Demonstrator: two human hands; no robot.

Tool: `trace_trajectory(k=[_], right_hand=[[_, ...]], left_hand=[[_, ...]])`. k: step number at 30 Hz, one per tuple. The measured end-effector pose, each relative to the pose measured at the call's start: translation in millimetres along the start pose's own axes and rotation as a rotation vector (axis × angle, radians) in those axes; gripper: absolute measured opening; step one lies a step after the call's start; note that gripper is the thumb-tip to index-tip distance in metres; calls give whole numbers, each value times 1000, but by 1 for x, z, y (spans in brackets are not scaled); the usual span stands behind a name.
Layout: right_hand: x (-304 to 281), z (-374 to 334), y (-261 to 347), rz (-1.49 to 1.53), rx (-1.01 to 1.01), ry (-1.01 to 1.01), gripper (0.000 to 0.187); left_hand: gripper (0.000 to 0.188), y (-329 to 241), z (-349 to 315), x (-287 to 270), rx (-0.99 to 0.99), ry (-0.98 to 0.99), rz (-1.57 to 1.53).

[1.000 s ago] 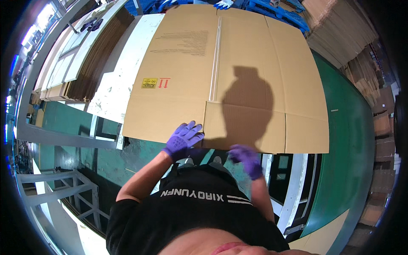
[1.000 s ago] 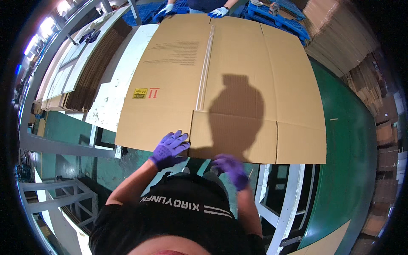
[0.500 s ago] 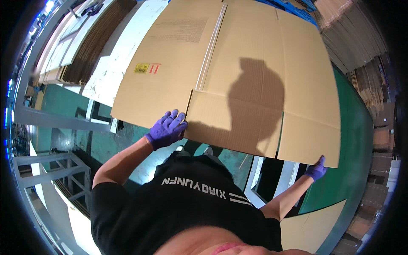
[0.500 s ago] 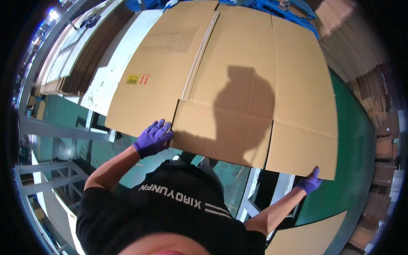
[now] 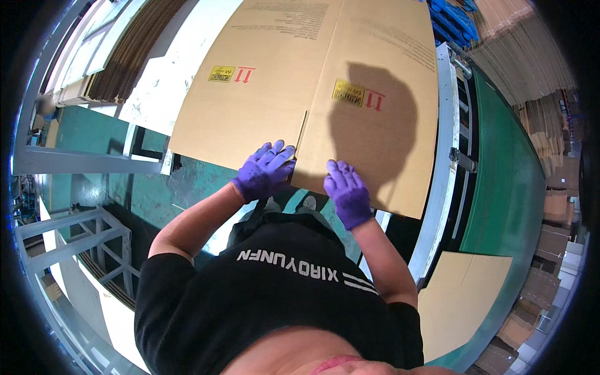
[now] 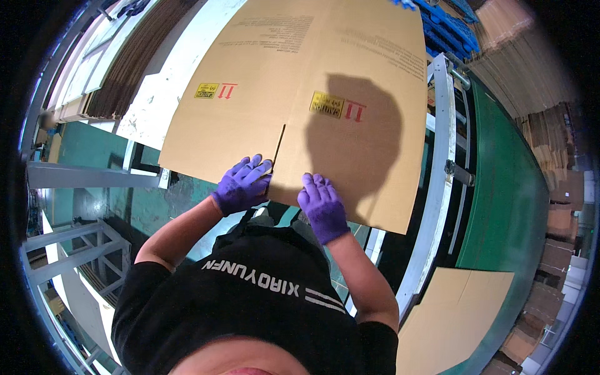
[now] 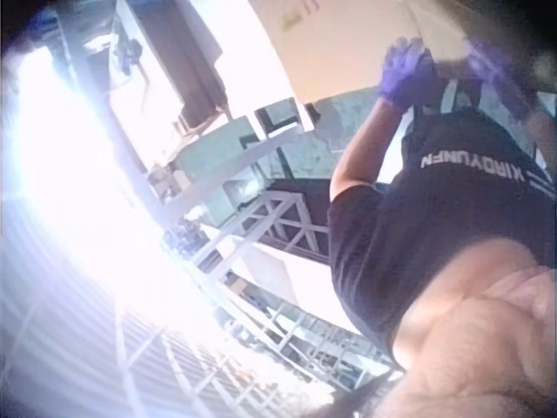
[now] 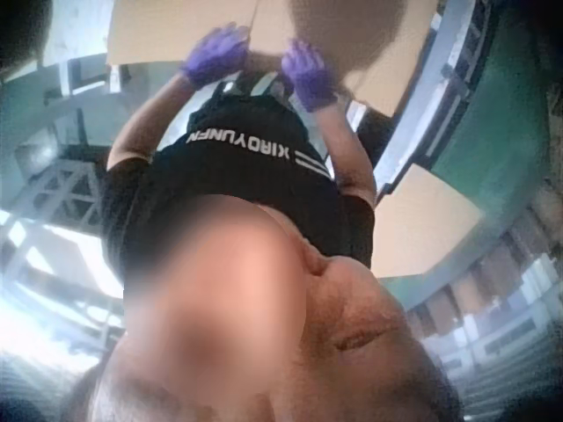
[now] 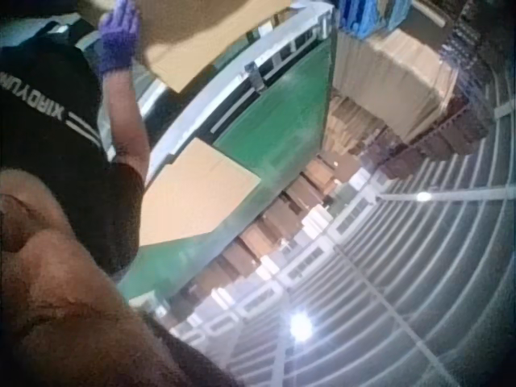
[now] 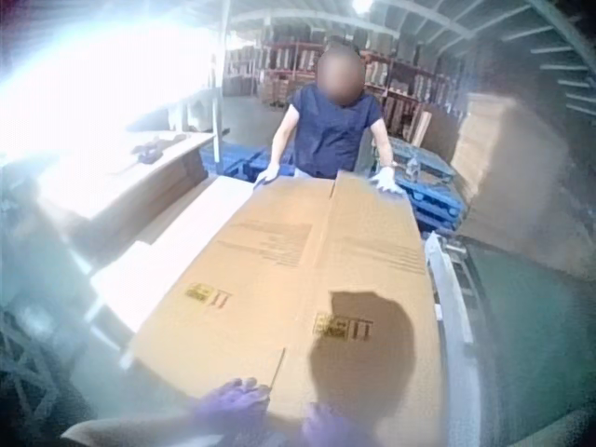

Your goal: The person folds flat cardboard boxes into their three-dimensional shape on a conveyor belt. They repeatedly pick up flat sheets, fold the side flaps, and then fold the top and bottom flaps to form the box structure before placing them on the belt.

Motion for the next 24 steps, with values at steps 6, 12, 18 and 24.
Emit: trace_trajectory(k=[6,12,18,24], right_hand=[[9,1,-9,130,-48,126,20],[-35,23,-55,767,160,140,32],[69,-127,-301,625,1330,-489,46],[122,-157,-378,861,1619,-66,49]], left_hand=[[42,1,2,-8,-18,-63,-45],[46,8,1,-13,-2,148,-147],[46,26,3,-7,169,106,-279],[56,52,-1,16,265,143,-338]])
Point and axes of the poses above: each hand's wrist, its own z-axis towards the middle knuckle, its own x-axis out of the palm, y = z × x, the point moved 7 cm from there along z, towards the middle knuckle, and after that the axes turned 6 degrees about -z, right-handed, at the moved point
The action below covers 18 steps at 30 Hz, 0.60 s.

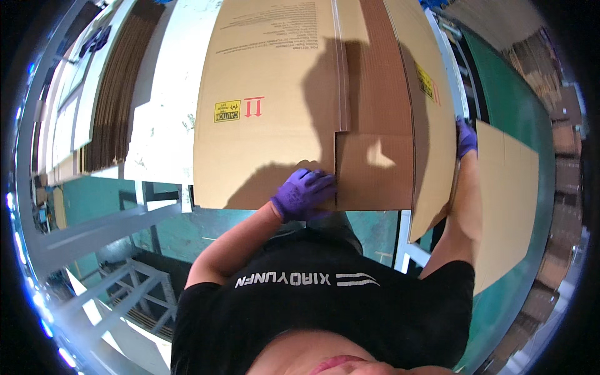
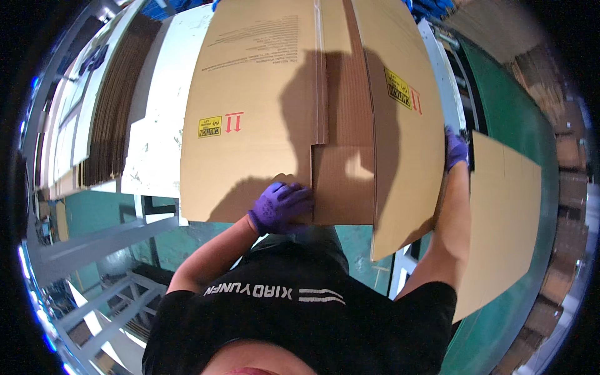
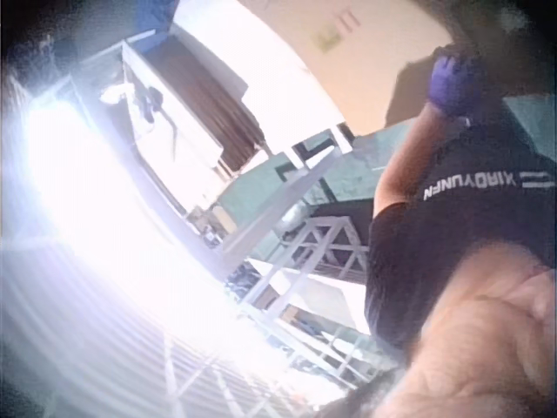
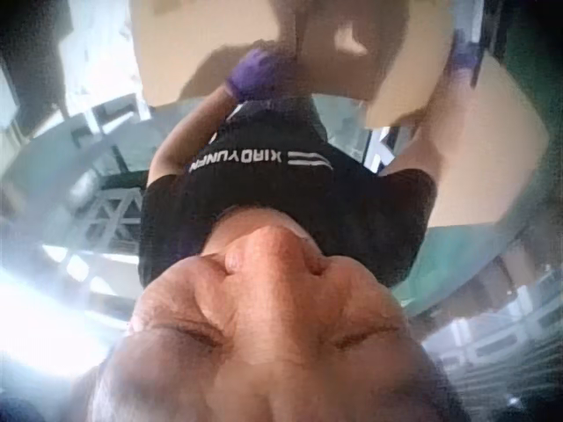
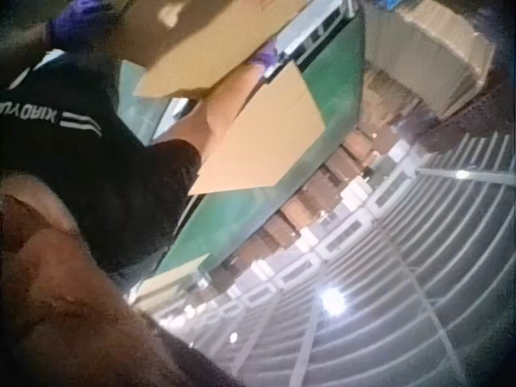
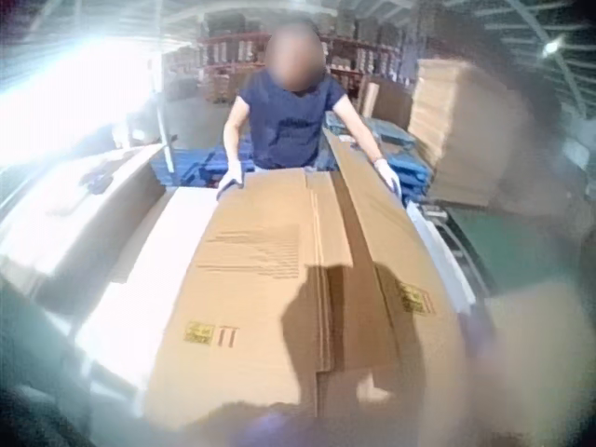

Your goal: The person folds flat cardboard boxes into their three-dimensional shape on a conveyor belt. They repeatedly pick up flat sheets, fold the side flaps, and then fold the top and bottom flaps to form the box structure before placing them on the belt.

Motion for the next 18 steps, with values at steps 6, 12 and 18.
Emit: trace_trajectory(k=[6,12,18], right_hand=[[44,-59,70,417,273,302,58],[-17,-25,38,-344,120,-273,72],[4,-83,77,-618,125,-547,70]], left_hand=[[51,16,4,5,-90,39,-160],[32,26,-4,11,3,36,-378],[27,36,19,-10,-141,212,-607]])
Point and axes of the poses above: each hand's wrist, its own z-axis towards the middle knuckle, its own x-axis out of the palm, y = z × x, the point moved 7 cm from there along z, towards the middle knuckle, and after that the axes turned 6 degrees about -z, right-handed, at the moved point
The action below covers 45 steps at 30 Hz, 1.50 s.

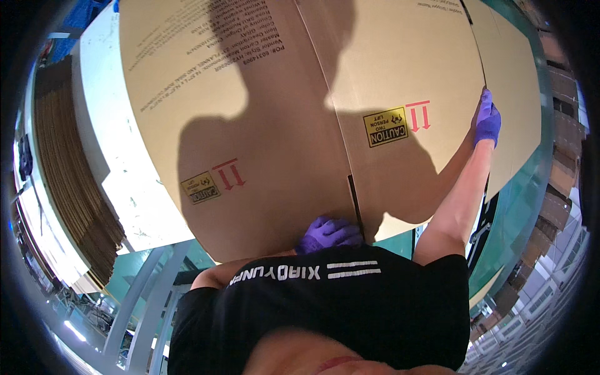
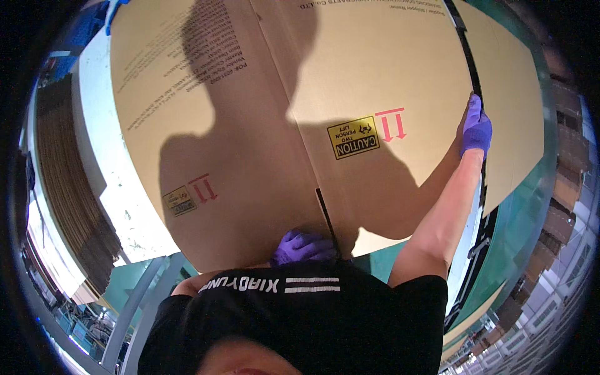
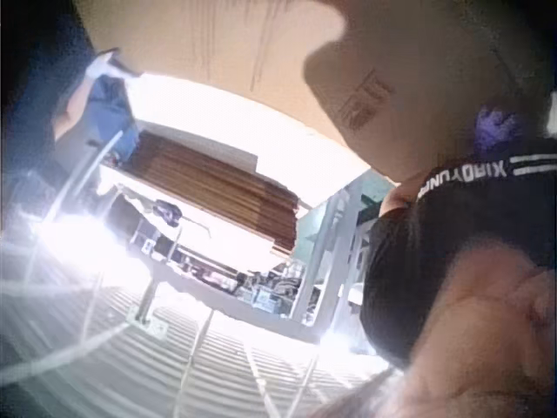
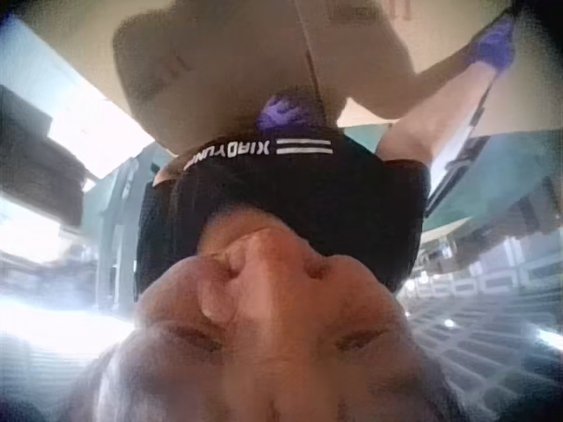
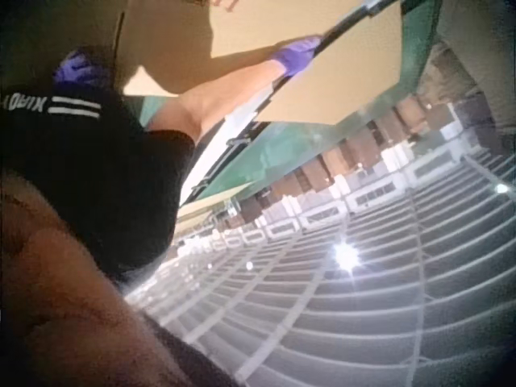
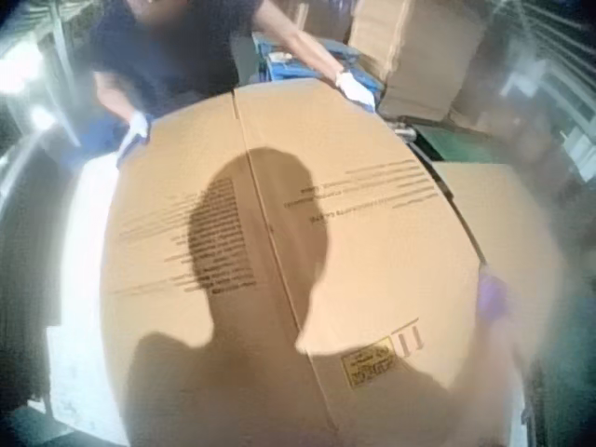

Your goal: The person folds flat cardboard boxes into their three-dimensional shape on a conveyor belt. They repeatedly pick up flat sheets, fold the side flaps, and then fold the top and bottom flaps to form the box structure before placing them on the belt.

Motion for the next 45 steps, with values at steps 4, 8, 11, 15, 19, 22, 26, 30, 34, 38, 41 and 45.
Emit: trace_trajectory(k=[4,8,11,15,19,22,26,30,34,38,41,45], right_hand=[[-1,-9,10,-79,-23,-67,68],[9,-5,2,-14,-108,-70,69],[17,3,5,47,-177,-44,65],[29,-1,13,-12,-179,35,68],[37,-22,25,18,-163,88,73],[42,-24,29,45,-162,132,70],[42,-24,28,-35,-146,156,69],[36,-29,26,34,-155,199,68],[63,-16,26,285,-416,254,53],[131,25,-47,1320,-261,622,32],[117,115,-176,1219,-290,140,39],[43,183,-300,-351,-170,-248,70]], left_hand=[[27,0,2,5,-21,-58,-58],[27,8,-14,35,52,63,176],[27,13,-20,51,-11,36,348],[35,-22,5,14,27,-234,406],[44,-18,-3,20,8,-256,487],[49,-28,-2,18,-16,-211,539],[58,-50,2,29,-119,-272,586],[65,-51,1,44,-226,-246,606],[70,-48,-1,53,-234,-184,710],[71,-45,1,60,-205,-180,870],[77,-46,6,64,-386,-123,872],[74,-49,-3,65,-518,-121,826]])
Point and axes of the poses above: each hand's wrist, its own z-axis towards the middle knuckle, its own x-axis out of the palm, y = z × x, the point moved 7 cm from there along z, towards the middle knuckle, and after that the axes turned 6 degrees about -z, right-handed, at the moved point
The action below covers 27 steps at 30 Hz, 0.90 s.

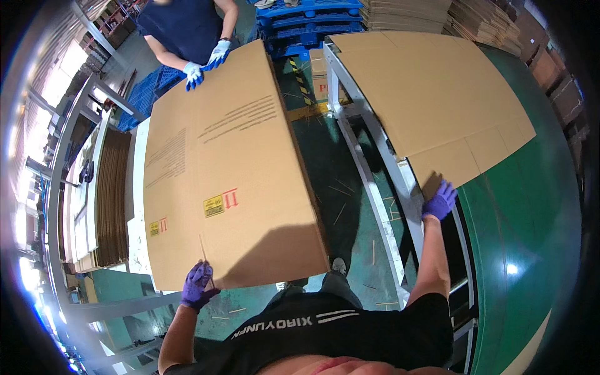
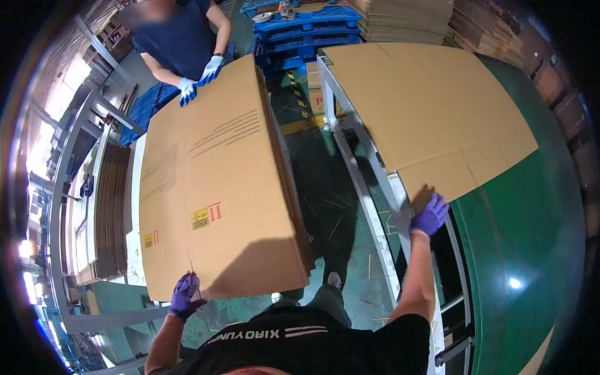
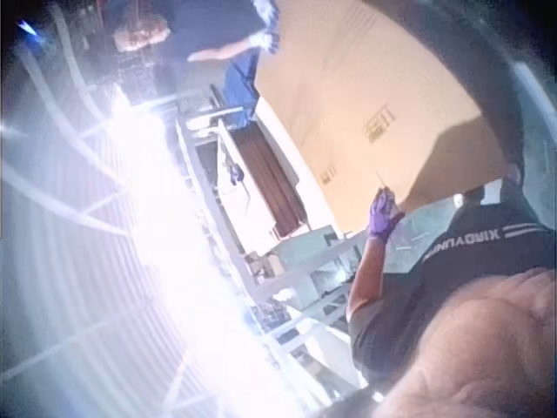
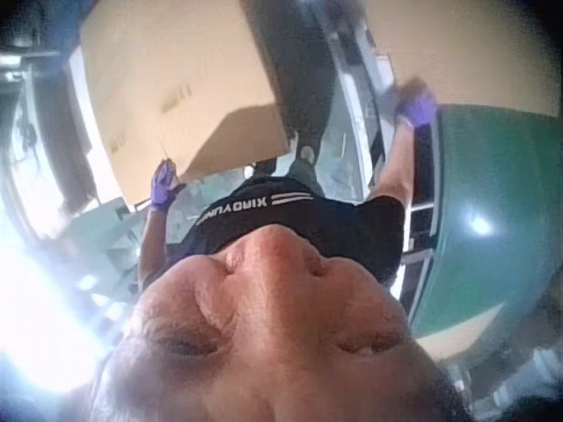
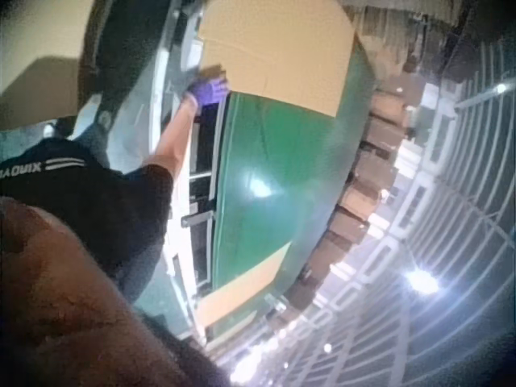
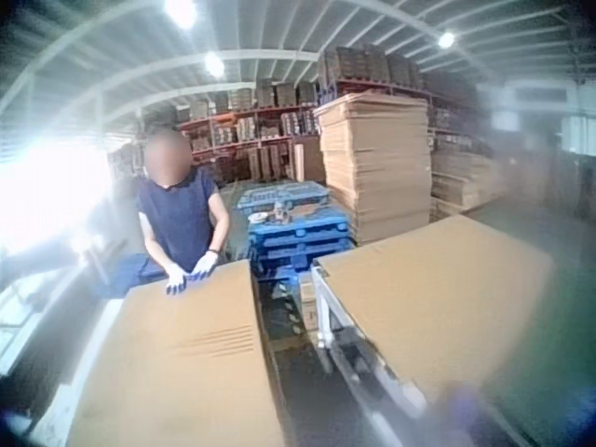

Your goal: The person folds flat cardboard boxes into their three-dimensional shape on a conveyor belt. They repeatedly pick up flat sheets, fold the side flaps, and then fold the top and bottom flaps to form the box structure before placing them on the belt.

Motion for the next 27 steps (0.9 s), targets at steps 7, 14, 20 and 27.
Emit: trace_trajectory(k=[7,14,20,27], right_hand=[[114,35,-24,-47,-339,243,66],[-114,21,-30,536,-491,-4,57],[-254,-22,-130,1718,256,-55,34],[73,-137,-274,1691,723,-30,52]], left_hand=[[57,-30,39,-18,-176,195,180],[46,-252,226,-46,380,-255,-360],[57,-368,320,134,-122,229,-1778],[31,-424,294,136,-212,425,-1863]])
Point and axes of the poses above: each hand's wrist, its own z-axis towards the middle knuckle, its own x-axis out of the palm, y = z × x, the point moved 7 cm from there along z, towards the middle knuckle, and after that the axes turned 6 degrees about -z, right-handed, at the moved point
